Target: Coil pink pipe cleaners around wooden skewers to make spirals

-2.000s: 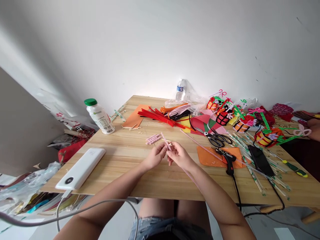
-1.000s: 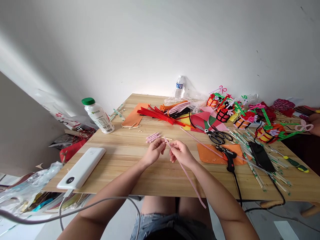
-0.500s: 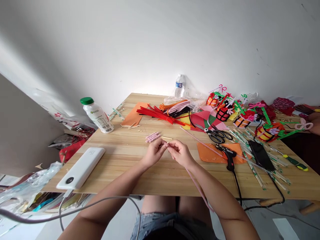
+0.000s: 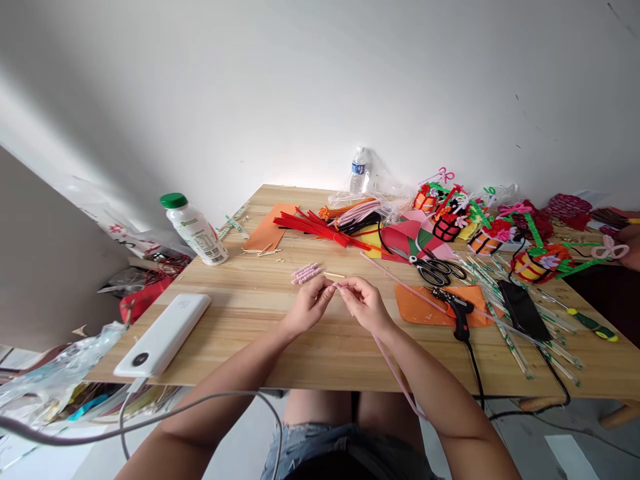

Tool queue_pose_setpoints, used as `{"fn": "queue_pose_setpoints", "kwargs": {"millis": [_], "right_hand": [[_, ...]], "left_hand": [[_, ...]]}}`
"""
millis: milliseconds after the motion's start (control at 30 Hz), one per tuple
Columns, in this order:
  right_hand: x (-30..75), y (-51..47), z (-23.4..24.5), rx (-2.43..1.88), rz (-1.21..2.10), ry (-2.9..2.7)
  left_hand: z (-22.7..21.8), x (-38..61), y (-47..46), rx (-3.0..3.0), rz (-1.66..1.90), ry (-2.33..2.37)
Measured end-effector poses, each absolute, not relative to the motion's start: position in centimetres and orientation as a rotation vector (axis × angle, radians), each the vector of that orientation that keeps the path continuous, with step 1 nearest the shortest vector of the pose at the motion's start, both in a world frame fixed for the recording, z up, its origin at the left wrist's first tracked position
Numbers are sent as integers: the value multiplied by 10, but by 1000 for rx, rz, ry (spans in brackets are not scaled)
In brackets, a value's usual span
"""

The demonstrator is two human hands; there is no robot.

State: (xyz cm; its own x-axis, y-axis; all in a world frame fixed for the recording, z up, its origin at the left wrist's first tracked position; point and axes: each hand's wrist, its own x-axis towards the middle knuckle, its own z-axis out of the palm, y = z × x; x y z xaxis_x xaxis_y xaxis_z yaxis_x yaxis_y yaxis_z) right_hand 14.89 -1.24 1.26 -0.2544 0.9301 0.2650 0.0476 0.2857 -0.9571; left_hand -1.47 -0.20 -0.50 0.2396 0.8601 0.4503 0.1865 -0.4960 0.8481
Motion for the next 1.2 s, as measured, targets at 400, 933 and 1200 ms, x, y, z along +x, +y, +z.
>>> {"fn": "queue_pose_setpoints", "kwargs": {"millis": [400,933,1200], "right_hand": [[147,-16,15,-888,1060,-1626],[150,-17,17,-832,967,-1756],[153,-17,21,-854,987,-1759]], "left_hand": [[8,-14,-7,1329,1086,837],[4,-19,-3,895,666,475],[7,-19,-4,921,681,510]]}}
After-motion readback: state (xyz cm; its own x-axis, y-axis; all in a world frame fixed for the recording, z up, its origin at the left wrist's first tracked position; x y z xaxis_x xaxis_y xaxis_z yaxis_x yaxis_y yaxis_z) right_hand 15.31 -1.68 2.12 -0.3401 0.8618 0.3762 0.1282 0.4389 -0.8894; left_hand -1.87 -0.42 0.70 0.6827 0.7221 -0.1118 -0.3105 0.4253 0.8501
